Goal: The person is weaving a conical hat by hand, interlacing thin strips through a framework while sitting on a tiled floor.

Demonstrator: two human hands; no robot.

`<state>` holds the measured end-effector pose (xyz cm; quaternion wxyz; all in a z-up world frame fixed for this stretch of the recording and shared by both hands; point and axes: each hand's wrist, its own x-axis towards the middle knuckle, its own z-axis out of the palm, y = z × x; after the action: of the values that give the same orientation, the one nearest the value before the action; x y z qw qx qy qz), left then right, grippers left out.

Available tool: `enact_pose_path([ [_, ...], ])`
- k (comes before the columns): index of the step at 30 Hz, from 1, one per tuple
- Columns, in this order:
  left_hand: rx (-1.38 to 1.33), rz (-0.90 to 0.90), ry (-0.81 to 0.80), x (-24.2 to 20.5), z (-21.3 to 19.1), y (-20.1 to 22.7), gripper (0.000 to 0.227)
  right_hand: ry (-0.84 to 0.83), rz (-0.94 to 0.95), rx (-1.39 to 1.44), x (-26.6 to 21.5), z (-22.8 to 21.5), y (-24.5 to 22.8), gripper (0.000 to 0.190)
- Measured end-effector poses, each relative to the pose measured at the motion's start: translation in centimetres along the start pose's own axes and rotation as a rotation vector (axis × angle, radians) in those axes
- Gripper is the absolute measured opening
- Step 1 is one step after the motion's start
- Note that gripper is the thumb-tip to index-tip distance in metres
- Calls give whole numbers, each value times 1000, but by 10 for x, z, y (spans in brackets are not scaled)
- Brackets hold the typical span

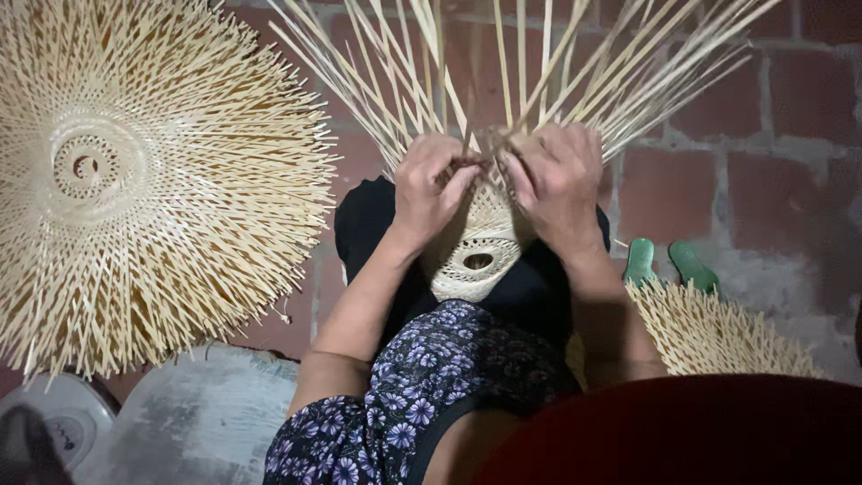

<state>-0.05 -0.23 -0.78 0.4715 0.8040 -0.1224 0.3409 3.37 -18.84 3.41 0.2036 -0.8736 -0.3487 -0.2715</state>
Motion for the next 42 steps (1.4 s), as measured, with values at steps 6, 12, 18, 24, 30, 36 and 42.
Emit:
enact_pose_path([
  [6,0,-99,-40,-1,-2,-6,13,-296,236,353,20,7,14,18],
  [12,59,25,104,-6,17,-15,14,-167,263,506,-1,20,26,13],
  [18,-131,-344,20,-13,22,-14,14,122,-128,110,-13,25,13,16],
  [24,-80,-349,85,-12,31,-11,19,92,-320,-112,13,9,4,18],
  [30,146,-170,71,-18,28,-9,16,-45,-188,72,26,30,30,20],
  [36,-9,-43,9,-18,12,-23,17,-78,11,113,40,44,23,23],
  [42,-34,-39,7,-12,-1,-16,17,-185,79,263,45,44,13,17],
])
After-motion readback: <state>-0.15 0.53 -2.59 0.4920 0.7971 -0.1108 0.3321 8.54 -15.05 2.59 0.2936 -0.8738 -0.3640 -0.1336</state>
